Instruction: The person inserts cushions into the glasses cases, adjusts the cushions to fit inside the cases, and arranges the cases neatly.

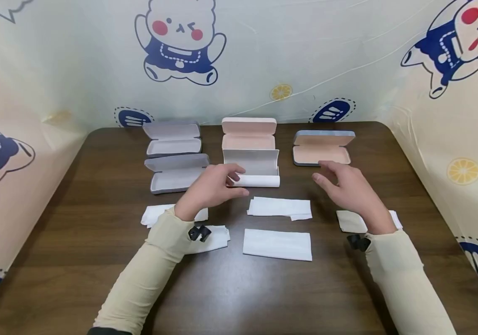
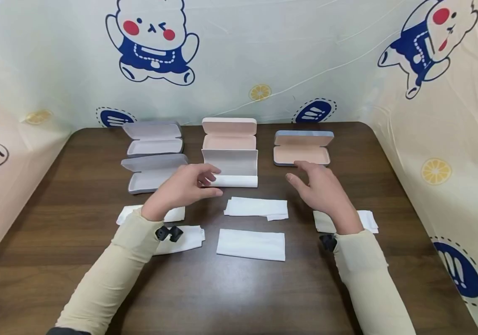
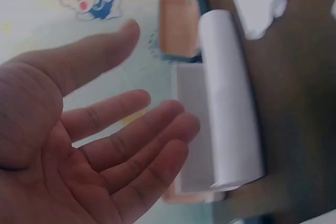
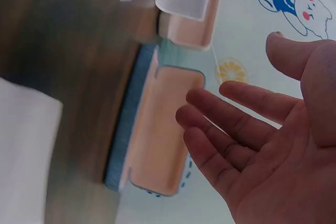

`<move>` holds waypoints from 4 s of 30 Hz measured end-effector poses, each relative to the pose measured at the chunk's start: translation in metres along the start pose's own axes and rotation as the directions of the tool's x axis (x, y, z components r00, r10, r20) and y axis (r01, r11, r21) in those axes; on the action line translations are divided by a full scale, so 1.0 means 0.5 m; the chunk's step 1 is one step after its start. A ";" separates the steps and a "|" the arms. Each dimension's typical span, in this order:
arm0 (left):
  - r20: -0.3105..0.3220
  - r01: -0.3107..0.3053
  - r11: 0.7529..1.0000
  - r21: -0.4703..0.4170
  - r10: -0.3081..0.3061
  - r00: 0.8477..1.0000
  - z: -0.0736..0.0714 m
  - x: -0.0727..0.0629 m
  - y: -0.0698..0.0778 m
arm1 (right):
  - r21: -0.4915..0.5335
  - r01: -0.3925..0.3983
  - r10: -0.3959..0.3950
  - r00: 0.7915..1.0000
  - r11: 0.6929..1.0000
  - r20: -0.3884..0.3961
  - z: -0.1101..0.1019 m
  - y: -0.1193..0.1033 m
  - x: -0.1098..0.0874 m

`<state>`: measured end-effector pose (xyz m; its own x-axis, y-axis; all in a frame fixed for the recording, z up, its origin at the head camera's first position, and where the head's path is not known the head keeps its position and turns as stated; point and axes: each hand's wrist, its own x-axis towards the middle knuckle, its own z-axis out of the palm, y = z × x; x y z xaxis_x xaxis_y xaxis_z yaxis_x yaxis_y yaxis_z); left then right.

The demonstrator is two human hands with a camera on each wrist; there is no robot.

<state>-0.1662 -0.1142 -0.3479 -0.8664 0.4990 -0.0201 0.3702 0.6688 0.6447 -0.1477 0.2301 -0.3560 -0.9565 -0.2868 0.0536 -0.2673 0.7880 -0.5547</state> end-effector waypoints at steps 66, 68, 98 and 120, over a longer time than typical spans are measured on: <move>0.121 0.146 0.973 -0.177 -0.126 0.985 0.097 0.044 -0.014 | 0.304 -0.199 0.144 0.970 0.932 0.195 0.068 0.009 -0.010; 0.113 0.162 0.963 -0.215 -0.140 0.984 0.094 0.042 -0.016 | 0.331 -0.205 0.148 0.971 0.921 0.190 0.065 0.007 -0.006; -0.133 0.248 0.912 -0.327 -0.304 0.943 0.003 0.038 -0.062 | 0.550 -0.226 0.140 0.971 0.804 0.194 0.099 -0.040 0.130; -0.377 0.246 0.969 0.025 -0.219 0.900 0.006 0.063 -0.071 | 0.552 -0.256 0.199 0.966 0.794 0.163 0.123 -0.052 0.184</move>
<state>-0.2056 -0.1208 -0.3736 -0.9871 0.0953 0.1289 0.1542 0.7843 0.6009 -0.2217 0.1497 -0.3876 -0.9585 -0.2094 -0.1936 0.0972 0.3981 -0.9122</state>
